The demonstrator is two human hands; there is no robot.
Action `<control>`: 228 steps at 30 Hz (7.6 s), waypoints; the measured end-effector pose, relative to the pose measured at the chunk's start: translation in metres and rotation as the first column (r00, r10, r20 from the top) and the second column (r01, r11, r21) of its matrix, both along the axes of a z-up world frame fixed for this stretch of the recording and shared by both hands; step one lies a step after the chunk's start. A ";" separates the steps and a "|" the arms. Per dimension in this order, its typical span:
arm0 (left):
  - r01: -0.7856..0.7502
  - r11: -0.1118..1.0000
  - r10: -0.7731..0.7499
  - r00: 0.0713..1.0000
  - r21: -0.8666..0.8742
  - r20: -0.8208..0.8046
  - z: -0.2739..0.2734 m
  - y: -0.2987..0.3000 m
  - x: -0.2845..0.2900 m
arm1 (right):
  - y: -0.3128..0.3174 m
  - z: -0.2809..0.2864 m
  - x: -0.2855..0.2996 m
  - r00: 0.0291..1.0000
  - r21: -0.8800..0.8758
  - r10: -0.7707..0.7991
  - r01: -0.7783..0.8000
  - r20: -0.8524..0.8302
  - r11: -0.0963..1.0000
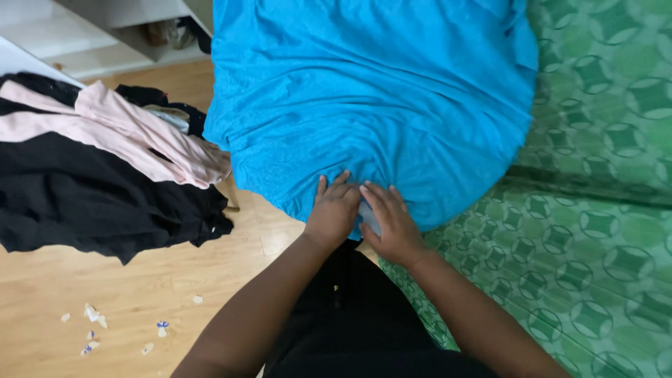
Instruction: The person folds a blue t-shirt and a black top by hand on a white round table. They smooth the fabric, fold the sleeves and sides, and then fold the garments into compact rectangles before stacking them.
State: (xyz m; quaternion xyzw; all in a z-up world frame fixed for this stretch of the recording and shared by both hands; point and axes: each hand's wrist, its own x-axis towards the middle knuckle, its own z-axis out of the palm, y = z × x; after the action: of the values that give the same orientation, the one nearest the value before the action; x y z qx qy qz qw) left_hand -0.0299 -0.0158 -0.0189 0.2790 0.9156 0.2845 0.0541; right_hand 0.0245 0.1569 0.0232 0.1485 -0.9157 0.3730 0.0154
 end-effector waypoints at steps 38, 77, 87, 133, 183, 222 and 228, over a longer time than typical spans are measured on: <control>-0.215 0.977 0.215 0.976 0.001 0.037 0.114 -0.175 0.004 | 0.115 0.028 0.053 0.712 0.036 -0.668 0.690 -0.216 0.723; -0.283 0.948 0.118 0.743 0.149 0.659 0.127 -0.249 -0.062 | 0.145 0.007 0.127 0.166 -0.547 -0.967 0.836 0.192 0.035; -0.435 0.862 0.232 0.794 0.258 0.562 0.100 -0.220 -0.106 | 0.201 0.003 0.068 0.264 -0.453 -0.958 0.872 0.114 0.186; -0.295 0.936 0.269 0.951 -0.191 -0.153 0.001 -0.081 -0.079 | 0.101 -0.051 -0.055 0.793 0.455 -0.608 0.554 -0.035 0.697; -0.951 -0.186 -0.085 -0.234 -0.247 0.968 -0.079 -0.250 -0.104 | 0.006 -0.025 0.009 0.891 0.360 -0.420 0.454 -0.173 0.815; -0.938 -0.345 0.096 -0.025 0.010 0.995 -0.023 -0.184 -0.144 | 0.246 -0.067 0.013 0.188 -0.385 -0.337 0.501 0.922 -0.775; -0.953 -0.291 0.094 0.057 0.082 0.994 -0.102 -0.226 -0.124 | 0.237 -0.052 0.029 0.025 -0.364 -0.401 0.475 0.916 -0.801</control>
State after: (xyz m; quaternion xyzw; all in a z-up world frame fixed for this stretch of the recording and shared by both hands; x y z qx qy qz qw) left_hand -0.1535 -0.2419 -0.1210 -0.4733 0.3977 0.7842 0.0528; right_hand 0.0537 0.3941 -0.0292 -0.6128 -0.1514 0.6999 0.3343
